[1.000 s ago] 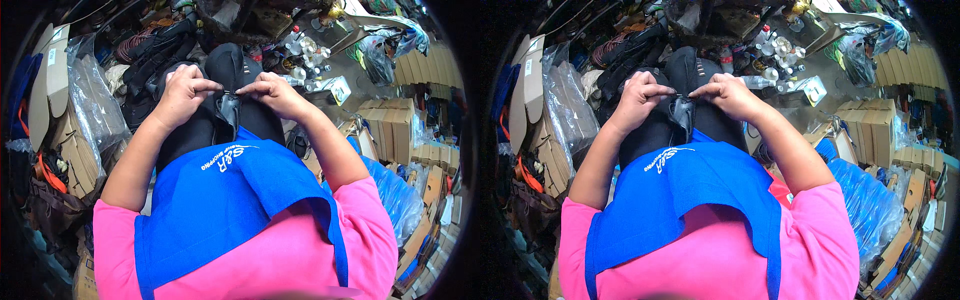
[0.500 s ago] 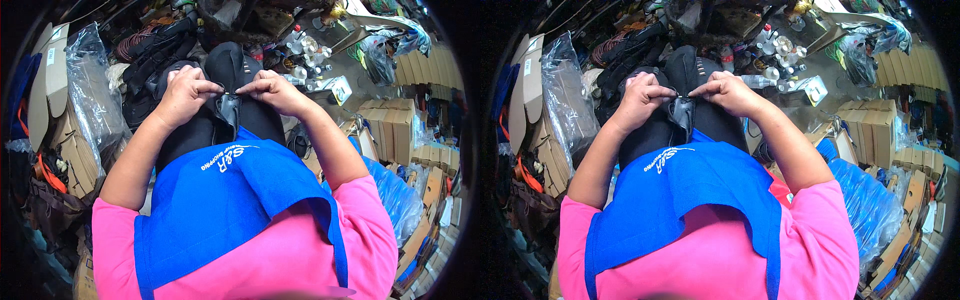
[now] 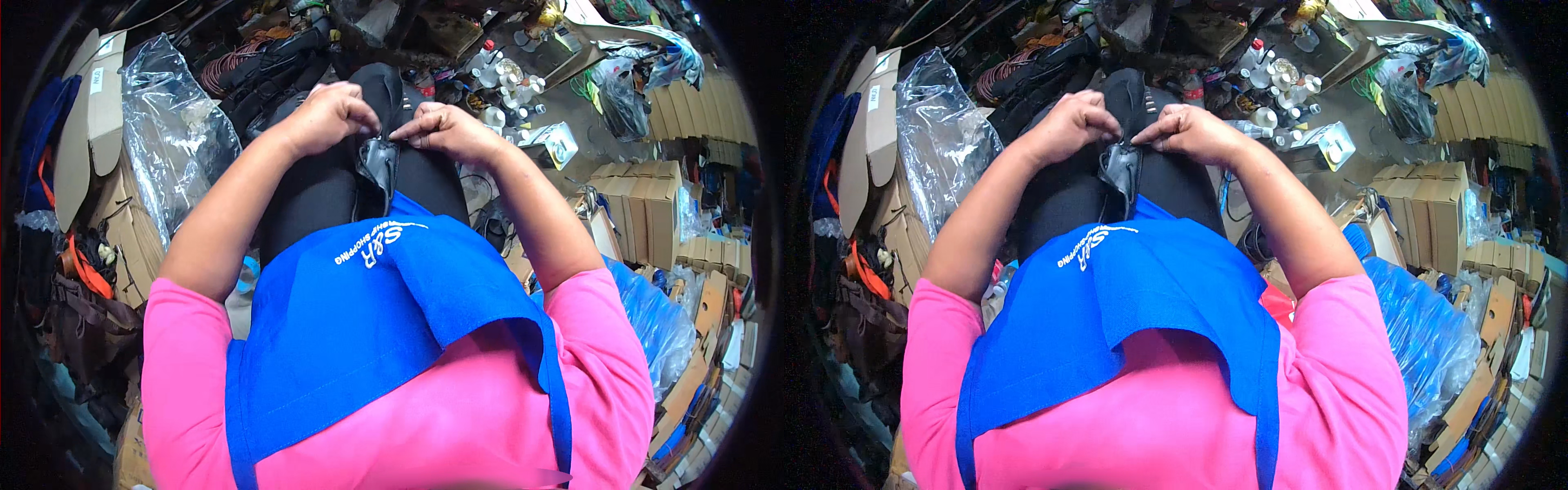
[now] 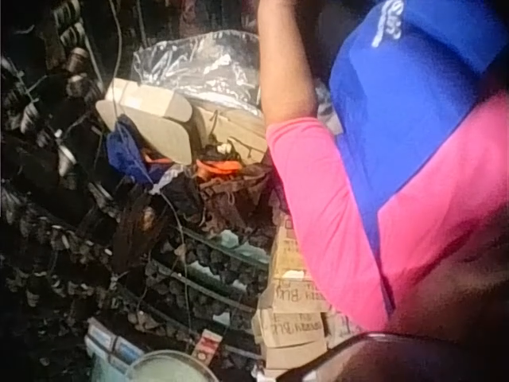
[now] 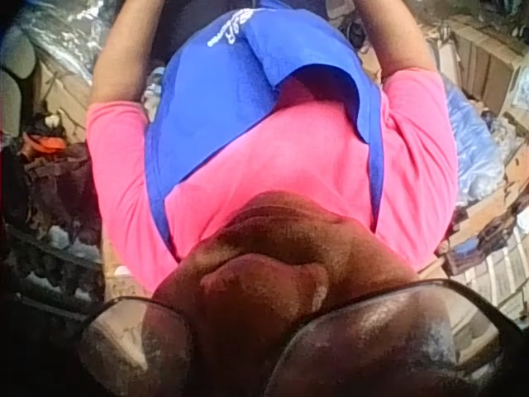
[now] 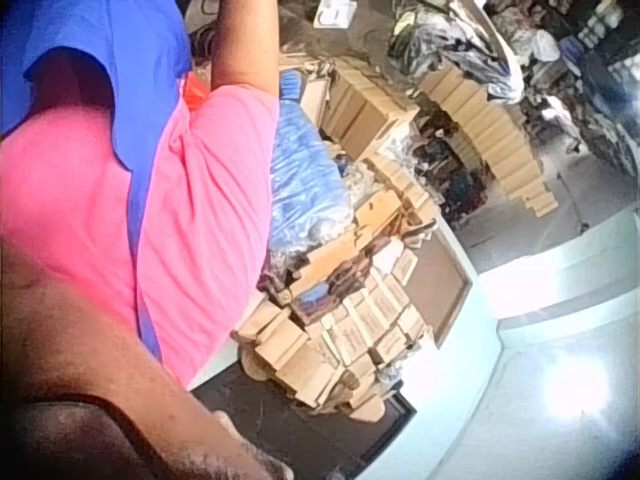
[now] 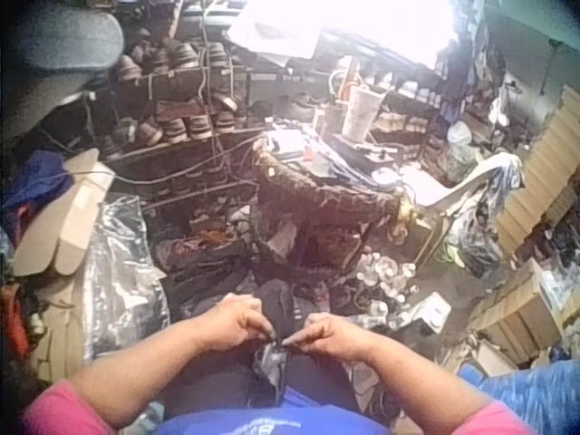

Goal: Manually stitching components of a black shoe and using scissors to trim excess thread.

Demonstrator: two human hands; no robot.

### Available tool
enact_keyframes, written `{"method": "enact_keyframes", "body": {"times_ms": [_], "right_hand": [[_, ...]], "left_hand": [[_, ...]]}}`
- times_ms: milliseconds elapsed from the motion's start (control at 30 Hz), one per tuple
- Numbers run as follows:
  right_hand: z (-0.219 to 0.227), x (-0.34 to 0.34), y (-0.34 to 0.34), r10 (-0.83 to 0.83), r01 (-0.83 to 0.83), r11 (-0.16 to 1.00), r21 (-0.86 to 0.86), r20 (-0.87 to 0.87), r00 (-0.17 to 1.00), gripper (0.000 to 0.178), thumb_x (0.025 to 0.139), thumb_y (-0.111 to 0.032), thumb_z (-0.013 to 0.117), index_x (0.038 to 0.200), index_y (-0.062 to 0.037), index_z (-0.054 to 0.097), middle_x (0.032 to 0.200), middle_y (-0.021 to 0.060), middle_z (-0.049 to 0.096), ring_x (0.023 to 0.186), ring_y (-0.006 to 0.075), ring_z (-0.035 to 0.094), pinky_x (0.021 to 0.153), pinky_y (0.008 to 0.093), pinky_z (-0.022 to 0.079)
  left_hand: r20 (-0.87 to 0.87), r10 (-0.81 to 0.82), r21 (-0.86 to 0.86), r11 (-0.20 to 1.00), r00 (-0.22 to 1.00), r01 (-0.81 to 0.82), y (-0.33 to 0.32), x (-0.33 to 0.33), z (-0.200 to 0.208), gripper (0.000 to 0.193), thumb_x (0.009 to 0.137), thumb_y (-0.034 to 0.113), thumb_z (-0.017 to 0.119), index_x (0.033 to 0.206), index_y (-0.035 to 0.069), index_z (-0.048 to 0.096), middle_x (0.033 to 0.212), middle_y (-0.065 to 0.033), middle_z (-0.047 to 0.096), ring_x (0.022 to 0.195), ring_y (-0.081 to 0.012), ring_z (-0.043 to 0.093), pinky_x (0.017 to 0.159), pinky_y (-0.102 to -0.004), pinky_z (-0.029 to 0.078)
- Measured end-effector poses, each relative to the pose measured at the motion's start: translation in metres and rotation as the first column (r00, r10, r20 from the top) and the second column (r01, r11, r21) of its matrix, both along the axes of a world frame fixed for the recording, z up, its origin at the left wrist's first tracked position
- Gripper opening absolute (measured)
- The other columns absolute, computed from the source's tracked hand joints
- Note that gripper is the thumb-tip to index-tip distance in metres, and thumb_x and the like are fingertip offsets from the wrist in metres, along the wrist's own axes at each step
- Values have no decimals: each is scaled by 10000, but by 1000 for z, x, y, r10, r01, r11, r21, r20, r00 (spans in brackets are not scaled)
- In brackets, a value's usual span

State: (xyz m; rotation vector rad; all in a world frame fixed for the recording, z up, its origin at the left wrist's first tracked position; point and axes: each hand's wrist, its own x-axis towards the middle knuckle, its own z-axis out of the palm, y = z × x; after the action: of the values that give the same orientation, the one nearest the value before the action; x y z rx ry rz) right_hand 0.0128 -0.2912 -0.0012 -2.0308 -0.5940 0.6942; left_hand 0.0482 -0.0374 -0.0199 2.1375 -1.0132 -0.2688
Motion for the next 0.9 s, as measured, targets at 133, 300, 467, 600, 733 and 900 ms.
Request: {"method": "enact_keyframes", "body": {"times_ms": [133, 300, 467, 600, 733, 900], "right_hand": [[5, -1, 1, -12, 21, 995, -98, 91, 996, 338, 786, -116, 677, 1089, -260, 722, 818, 40, 561, 853, 174, 568, 824, 291, 461], [4, -26, 3, -118, 142, 988, -69, 269, 956, 344, 774, -128, 686, 1084, -275, 720, 802, 47, 582, 819, 198, 584, 770, 328, 478], [12, -30, 6, -116, 136, 988, -77, 226, 967, 335, 809, -90, 691, 1120, -212, 711, 778, 13, 549, 790, 138, 529, 759, 276, 453], [12, -30, 7, -107, 129, 989, -78, 240, 965, 347, 805, -84, 691, 1128, -211, 706, 774, 20, 557, 788, 148, 532, 764, 282, 455], [4, -39, 6, -100, 173, 976, -130, 439, 893, 329, 778, -161, 692, 1078, -293, 716, 831, 18, 605, 876, 214, 579, 805, 390, 402], [11, -57, 16, 14, 214, 936, -278, 637, 770, 335, 769, -182, 690, 1094, -265, 699, 893, 6, 596, 922, 211, 551, 841, 390, 343]], "left_hand": [[41, -56, 37, 998, 998, 55, -2, 4, 7, 183, 691, 66, 741, 855, 146, 744, 734, -31, 559, 783, -206, 546, 693, -332, 462], [123, 93, 16, 995, 988, -95, 20, -21, 8, 196, 709, 117, 736, 881, 209, 757, 803, 6, 599, 849, -205, 572, 780, -352, 460], [198, 108, 7, 994, 974, -112, 19, -25, 14, 174, 712, 115, 737, 862, 201, 752, 811, 6, 623, 874, -191, 567, 786, -352, 436], [124, 100, 42, 993, 987, -106, 19, -27, 14, 172, 724, 97, 724, 880, 168, 736, 871, 3, 605, 886, -199, 554, 814, -346, 406], [347, 109, 165, 971, 931, -176, 27, -34, 23, 167, 728, 123, 717, 891, 161, 723, 930, 2, 603, 942, -201, 534, 842, -368, 385], [404, 22, 369, 911, 914, -185, 21, -38, 44, 117, 717, 148, 702, 830, 129, 683, 882, -7, 587, 974, -204, 531, 848, -378, 371]]}}
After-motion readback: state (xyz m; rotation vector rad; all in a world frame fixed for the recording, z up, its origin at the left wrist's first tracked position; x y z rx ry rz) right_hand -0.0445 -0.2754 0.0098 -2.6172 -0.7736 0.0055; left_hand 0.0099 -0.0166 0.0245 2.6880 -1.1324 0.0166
